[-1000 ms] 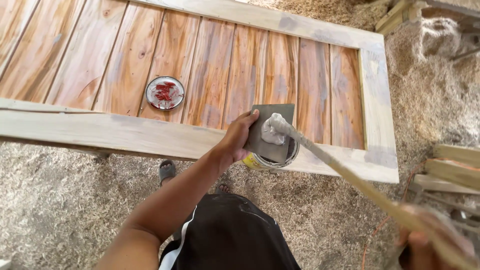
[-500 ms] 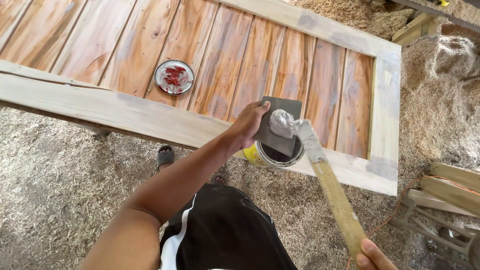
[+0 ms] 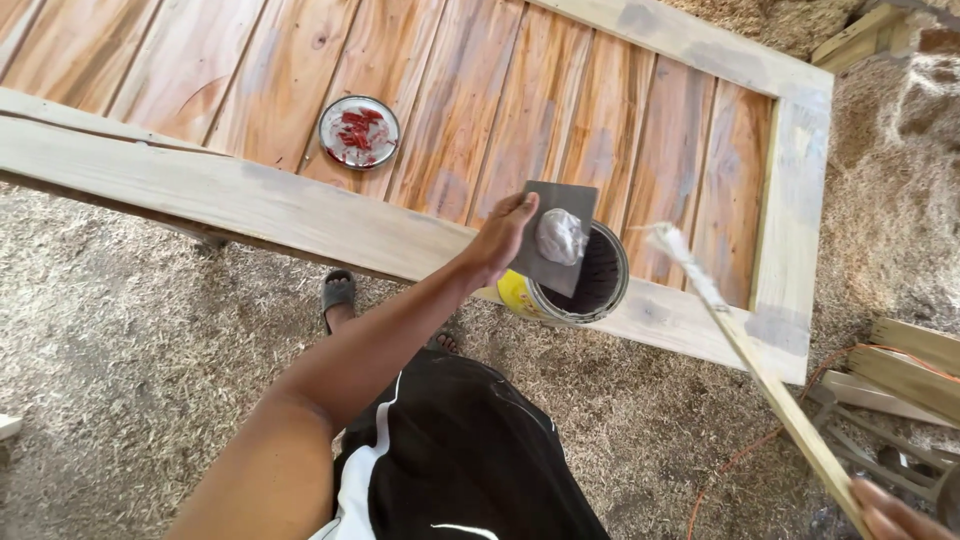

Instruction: Applying wood filler to gaps in a wooden door and scraping off the excess using putty knives.

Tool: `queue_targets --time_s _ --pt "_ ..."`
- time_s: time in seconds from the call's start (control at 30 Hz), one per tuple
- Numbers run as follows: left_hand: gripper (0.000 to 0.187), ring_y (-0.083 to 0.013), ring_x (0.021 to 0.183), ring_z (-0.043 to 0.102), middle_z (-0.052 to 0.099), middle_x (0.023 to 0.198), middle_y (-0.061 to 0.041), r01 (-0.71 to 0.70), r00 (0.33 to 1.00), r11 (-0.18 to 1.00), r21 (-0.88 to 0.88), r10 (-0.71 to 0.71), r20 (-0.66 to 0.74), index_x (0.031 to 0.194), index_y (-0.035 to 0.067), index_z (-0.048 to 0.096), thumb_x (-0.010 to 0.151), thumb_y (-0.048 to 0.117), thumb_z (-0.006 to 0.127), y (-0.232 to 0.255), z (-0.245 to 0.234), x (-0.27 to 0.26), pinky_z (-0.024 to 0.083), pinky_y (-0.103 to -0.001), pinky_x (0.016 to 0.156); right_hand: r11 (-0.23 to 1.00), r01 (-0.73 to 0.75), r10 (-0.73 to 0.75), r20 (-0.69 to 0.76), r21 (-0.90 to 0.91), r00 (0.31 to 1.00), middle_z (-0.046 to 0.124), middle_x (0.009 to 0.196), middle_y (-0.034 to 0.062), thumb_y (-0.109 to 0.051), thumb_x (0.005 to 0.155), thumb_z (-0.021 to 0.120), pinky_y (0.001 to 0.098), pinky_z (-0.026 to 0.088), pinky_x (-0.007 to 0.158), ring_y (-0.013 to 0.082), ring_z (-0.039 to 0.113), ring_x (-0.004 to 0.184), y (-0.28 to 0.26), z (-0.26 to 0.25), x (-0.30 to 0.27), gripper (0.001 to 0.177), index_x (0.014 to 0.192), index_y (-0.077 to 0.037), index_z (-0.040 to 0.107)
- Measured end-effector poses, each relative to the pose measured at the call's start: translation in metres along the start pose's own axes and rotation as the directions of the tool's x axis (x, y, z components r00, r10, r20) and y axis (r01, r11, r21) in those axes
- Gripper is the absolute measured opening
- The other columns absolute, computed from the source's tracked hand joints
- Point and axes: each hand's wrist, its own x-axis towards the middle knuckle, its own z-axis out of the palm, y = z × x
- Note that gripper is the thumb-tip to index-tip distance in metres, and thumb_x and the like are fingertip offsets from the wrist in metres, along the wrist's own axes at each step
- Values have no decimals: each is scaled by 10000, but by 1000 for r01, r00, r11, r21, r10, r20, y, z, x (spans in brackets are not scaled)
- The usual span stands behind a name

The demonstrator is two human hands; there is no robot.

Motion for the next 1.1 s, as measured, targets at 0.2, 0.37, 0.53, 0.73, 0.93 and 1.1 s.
queue_targets --time_s 0.2,0.37,0.53,0.73,0.93,1.1 --pt "566 -285 1412 436 454 1514 -161 99 948 977 -188 -150 -280 1510 53 379 1069 395 475 24 -63 -51 360 -465 1179 971 -185 192 -36 148 981 765 1181 104 -219 1014 667 351 515 651 220 652 678 -266 113 170 246 1139 -16 728" --pt "502 -297 1209 606 603 1351 -169 -130 944 878 -462 -33 -329 1431 1 515 1081 361 496 17 -117 -83 548 -463 1003 936 -249 287 -127 249 950 730 1129 118 -200 1054 621 367 519 737 240 652 793 -280 176 234 247 1184 0 686" --pt "500 -306 1133 683 650 1281 -147 -76 843 895 -440 -178 -508 1384 62 488 1037 411 401 69 -169 -134 597 -495 950 965 -129 229 -492 230 840 543 1063 147 -175 1260 401 379 533 880 208 557 924 -270 152 211 281 1184 70 516" --pt "511 -333 1227 667 625 1356 -192 -286 801 845 -452 -48 -597 1409 4 499 1079 381 400 62 -242 -147 582 -489 1058 483 -185 534 -121 856 837 532 859 0 -308 1176 367 250 395 469 103 491 614 -349 201 250 309 1142 -75 568" --pt "506 -341 1179 663 634 1312 -184 -263 808 771 -580 -152 -570 1385 12 499 1081 390 354 91 -281 -139 573 -512 1021 459 -630 239 596 627 767 615 781 -3 -417 1036 510 274 458 580 118 534 672 -428 372 376 423 1083 -84 764" --pt "509 -344 1143 701 653 1270 -198 -208 785 813 -544 -193 -589 1387 -3 490 1083 382 354 117 -335 -150 633 -502 966 367 -497 -10 538 786 843 727 940 39 -186 929 788 344 564 746 140 660 803 -461 454 448 243 1077 0 741"
